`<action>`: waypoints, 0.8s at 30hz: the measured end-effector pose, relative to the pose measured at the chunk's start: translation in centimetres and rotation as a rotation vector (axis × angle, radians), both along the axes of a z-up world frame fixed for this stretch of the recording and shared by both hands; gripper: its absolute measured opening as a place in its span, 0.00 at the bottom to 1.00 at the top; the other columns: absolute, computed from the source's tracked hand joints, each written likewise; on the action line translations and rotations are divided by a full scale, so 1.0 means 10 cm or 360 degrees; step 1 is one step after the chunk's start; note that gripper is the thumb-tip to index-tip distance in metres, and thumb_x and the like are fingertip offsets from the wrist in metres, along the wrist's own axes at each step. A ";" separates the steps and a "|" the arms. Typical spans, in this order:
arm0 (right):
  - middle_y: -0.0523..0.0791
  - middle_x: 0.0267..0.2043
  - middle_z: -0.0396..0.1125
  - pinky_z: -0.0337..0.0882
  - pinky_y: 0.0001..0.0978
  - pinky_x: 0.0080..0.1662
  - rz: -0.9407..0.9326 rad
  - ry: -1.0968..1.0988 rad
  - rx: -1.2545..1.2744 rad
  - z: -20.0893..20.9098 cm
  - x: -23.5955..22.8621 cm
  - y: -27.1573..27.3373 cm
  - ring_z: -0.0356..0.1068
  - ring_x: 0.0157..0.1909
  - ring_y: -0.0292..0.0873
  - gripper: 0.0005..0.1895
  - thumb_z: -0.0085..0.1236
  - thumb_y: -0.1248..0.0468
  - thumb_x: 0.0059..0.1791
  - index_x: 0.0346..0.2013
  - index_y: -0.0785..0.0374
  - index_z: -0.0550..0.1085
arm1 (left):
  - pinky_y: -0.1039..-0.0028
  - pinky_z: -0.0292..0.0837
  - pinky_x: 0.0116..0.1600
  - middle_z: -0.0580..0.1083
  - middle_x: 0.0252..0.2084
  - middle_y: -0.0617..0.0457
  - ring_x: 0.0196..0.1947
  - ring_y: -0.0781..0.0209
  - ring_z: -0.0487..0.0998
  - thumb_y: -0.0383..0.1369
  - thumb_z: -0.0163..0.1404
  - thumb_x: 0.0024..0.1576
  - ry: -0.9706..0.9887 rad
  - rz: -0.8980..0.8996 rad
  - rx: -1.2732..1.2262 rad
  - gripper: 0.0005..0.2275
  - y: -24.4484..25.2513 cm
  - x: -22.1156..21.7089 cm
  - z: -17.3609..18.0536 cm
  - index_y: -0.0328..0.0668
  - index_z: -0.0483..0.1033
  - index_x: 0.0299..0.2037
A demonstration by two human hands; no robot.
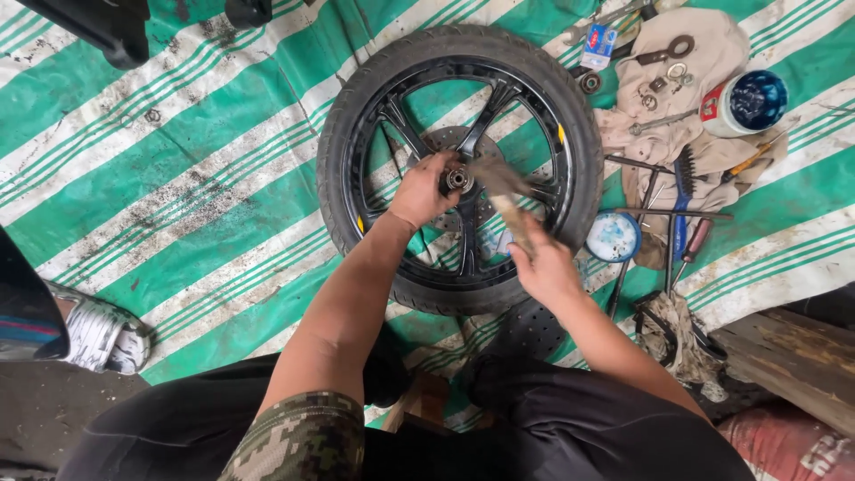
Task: The person uses a hammer to tap a bearing into the hub of a motorcycle wheel. They then remove the bearing, place it on the tarp, and clean a small metal part with a cloth.
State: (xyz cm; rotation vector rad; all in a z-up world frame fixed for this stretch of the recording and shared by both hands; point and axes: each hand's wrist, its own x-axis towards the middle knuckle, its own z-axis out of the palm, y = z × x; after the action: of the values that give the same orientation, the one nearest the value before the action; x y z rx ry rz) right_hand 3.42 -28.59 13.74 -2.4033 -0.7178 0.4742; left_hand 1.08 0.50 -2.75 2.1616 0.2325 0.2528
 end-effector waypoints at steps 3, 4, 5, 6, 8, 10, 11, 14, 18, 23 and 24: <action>0.61 0.64 0.74 0.77 0.59 0.62 -0.0183 0.0326 -0.0274 0.30 0.10 0.06 0.74 0.65 0.65 0.36 0.63 0.49 0.55 0.78 0.49 0.70 | 0.45 0.86 0.57 0.82 0.50 0.50 0.51 0.39 0.85 0.35 0.67 0.52 0.0036 0.0028 -0.0016 0.33 -0.01 -0.05 0.01 0.50 0.69 0.70; 0.61 0.64 0.74 0.77 0.59 0.62 -0.0173 0.0320 -0.0265 0.32 0.17 0.13 0.74 0.65 0.65 0.36 0.63 0.49 0.55 0.78 0.49 0.70 | 0.45 0.86 0.57 0.82 0.50 0.50 0.51 0.39 0.85 0.35 0.67 0.52 0.0031 0.0038 -0.0006 0.33 0.03 0.00 0.06 0.50 0.69 0.70; 0.63 0.63 0.75 0.77 0.60 0.60 -0.0170 0.0279 -0.0227 0.36 0.17 0.13 0.74 0.63 0.66 0.36 0.65 0.50 0.55 0.78 0.49 0.70 | 0.45 0.85 0.59 0.82 0.51 0.48 0.52 0.39 0.84 0.36 0.69 0.51 0.0059 0.0059 -0.0031 0.35 -0.01 -0.03 0.09 0.49 0.69 0.70; 0.64 0.62 0.75 0.78 0.61 0.58 -0.0166 0.0237 -0.0189 0.39 0.17 0.13 0.75 0.62 0.68 0.36 0.66 0.51 0.55 0.78 0.48 0.70 | 0.44 0.84 0.61 0.81 0.52 0.47 0.53 0.39 0.84 0.37 0.71 0.49 0.0088 0.0080 -0.0056 0.37 -0.04 -0.05 0.11 0.49 0.69 0.71; 0.64 0.59 0.76 0.79 0.60 0.53 -0.0061 0.0070 -0.0010 0.38 0.22 0.12 0.76 0.59 0.69 0.34 0.67 0.54 0.55 0.77 0.53 0.72 | 0.47 0.85 0.62 0.80 0.54 0.46 0.54 0.41 0.85 0.34 0.70 0.50 0.0133 0.0138 -0.0201 0.38 -0.07 -0.10 0.19 0.48 0.67 0.73; 0.63 0.57 0.77 0.80 0.59 0.48 0.0058 -0.0095 0.0172 0.37 0.29 0.13 0.77 0.56 0.70 0.33 0.68 0.56 0.55 0.75 0.58 0.74 | 0.50 0.85 0.63 0.80 0.56 0.46 0.55 0.44 0.85 0.32 0.70 0.51 0.0179 0.0211 -0.0343 0.38 -0.10 -0.12 0.26 0.48 0.66 0.74; 0.61 0.58 0.77 0.80 0.57 0.49 0.0105 -0.0167 0.0204 0.35 0.30 0.15 0.77 0.56 0.68 0.33 0.68 0.56 0.55 0.75 0.57 0.74 | 0.48 0.85 0.64 0.78 0.59 0.43 0.57 0.42 0.84 0.30 0.69 0.53 0.0191 0.0258 -0.0435 0.39 -0.12 -0.15 0.30 0.44 0.63 0.76; 0.62 0.58 0.77 0.80 0.58 0.49 0.0205 -0.0186 0.0080 0.14 0.31 0.21 0.77 0.56 0.67 0.34 0.66 0.53 0.56 0.76 0.58 0.72 | 0.49 0.85 0.65 0.76 0.60 0.41 0.58 0.40 0.84 0.28 0.70 0.53 0.0206 0.0359 -0.0593 0.41 -0.14 -0.17 0.32 0.40 0.60 0.77; 0.58 0.58 0.78 0.78 0.60 0.53 0.0174 0.0220 -0.0325 0.20 0.36 0.28 0.77 0.59 0.64 0.35 0.62 0.50 0.56 0.78 0.48 0.70 | 0.51 0.88 0.62 0.77 0.58 0.41 0.55 0.41 0.85 0.27 0.72 0.50 0.0206 0.0431 -0.0642 0.41 -0.15 -0.15 0.32 0.39 0.62 0.75; 0.63 0.59 0.76 0.80 0.57 0.49 0.0131 -0.0101 0.0153 0.17 0.27 0.23 0.77 0.56 0.70 0.34 0.66 0.54 0.56 0.77 0.59 0.72 | 0.54 0.89 0.59 0.78 0.57 0.41 0.53 0.42 0.86 0.26 0.72 0.50 0.0207 0.0423 -0.0613 0.41 -0.13 -0.13 0.28 0.38 0.63 0.74; 0.63 0.60 0.76 0.80 0.56 0.49 0.0122 -0.0189 0.0188 0.11 0.28 0.20 0.77 0.57 0.69 0.34 0.66 0.54 0.57 0.77 0.59 0.71 | 0.55 0.89 0.59 0.78 0.57 0.40 0.52 0.41 0.86 0.26 0.73 0.49 0.0201 0.0419 -0.0610 0.41 -0.13 -0.14 0.26 0.37 0.64 0.74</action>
State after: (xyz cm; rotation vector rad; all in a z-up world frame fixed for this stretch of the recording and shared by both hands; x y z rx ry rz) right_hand 6.17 -26.55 14.83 -2.3144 -0.8676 0.3126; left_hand -0.33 -0.83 -0.10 1.7657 0.5910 0.2013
